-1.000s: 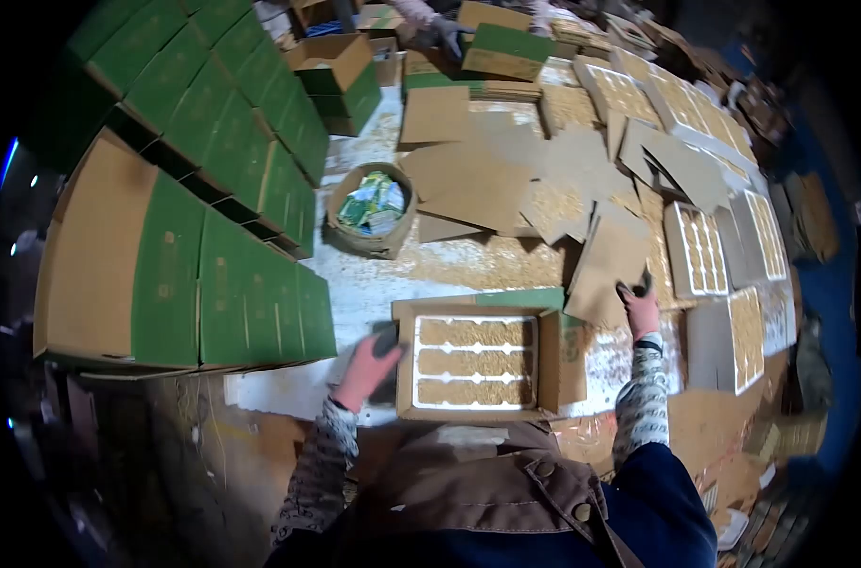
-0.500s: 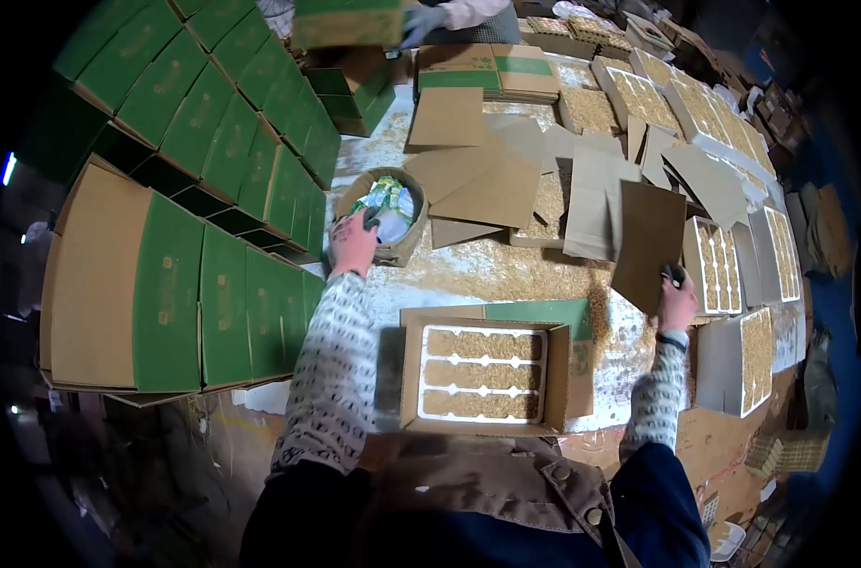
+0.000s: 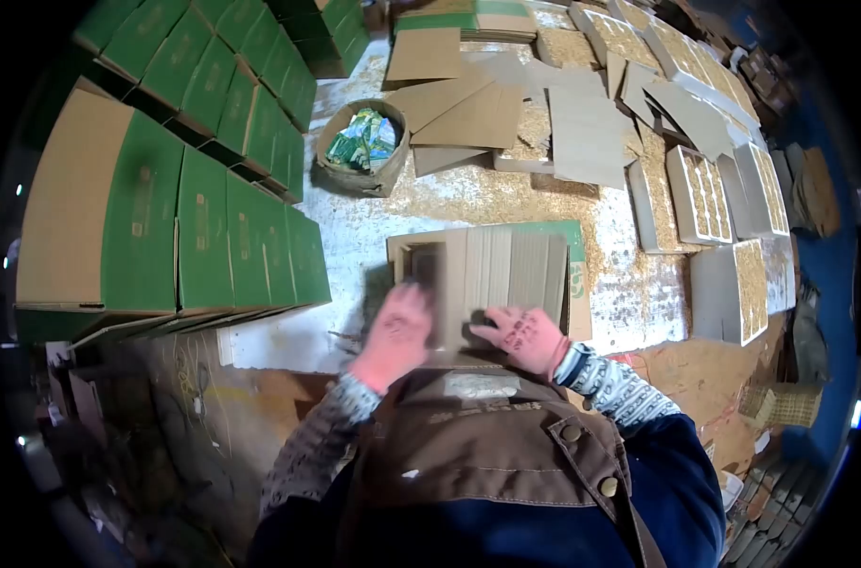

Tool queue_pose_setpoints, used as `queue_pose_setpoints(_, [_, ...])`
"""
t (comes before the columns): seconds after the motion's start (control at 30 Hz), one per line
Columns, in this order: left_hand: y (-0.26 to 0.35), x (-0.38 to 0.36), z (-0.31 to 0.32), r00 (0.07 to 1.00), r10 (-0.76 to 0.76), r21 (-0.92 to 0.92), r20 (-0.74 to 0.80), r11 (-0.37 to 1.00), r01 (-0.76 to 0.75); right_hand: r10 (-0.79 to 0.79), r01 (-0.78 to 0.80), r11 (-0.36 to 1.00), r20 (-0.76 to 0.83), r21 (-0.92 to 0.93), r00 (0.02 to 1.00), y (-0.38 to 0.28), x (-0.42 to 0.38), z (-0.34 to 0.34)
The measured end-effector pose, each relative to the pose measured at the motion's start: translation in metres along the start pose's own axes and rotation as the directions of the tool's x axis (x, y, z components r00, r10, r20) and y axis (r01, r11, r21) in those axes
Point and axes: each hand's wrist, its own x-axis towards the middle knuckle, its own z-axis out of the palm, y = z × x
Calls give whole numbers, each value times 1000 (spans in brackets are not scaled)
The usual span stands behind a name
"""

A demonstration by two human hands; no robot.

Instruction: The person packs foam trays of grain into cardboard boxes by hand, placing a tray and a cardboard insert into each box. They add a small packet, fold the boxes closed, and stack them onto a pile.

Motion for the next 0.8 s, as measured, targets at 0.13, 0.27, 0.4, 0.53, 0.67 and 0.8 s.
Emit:
queue_pose_setpoints(0.13, [-25, -25, -25, 921, -383, -150, -67, 917, 370, 42, -121, 965, 317, 233, 947, 26, 1, 55])
queue_pose_setpoints(0.27, [-34, -43, 2, 833, -548, -496, -78, 746, 444, 276, -320, 813, 162, 487, 947, 35, -24, 1])
queue_pose_setpoints(0.4, [-26, -29, 10, 899, -435, -638, 40, 682, 358, 730, -569, 503, 33, 651, 683, 107, -65, -20])
queue_pose_setpoints(0.53, [-31, 8, 41, 963, 71, -276, 258, 961, 3, 609, -497, 771, -230, 398, 760, 146, -22, 148])
queue_pose_setpoints(0.67, [-50, -11, 85, 824, -515, -423, 236, 709, 564, 712, -459, 282, 137, 842, 689, 129, -40, 135])
queue_pose_setpoints(0.8, [-19, -12, 122, 678, -430, -802, 596, -358, 478, 687, -427, 292, 123, 856, 716, 110, -35, 78])
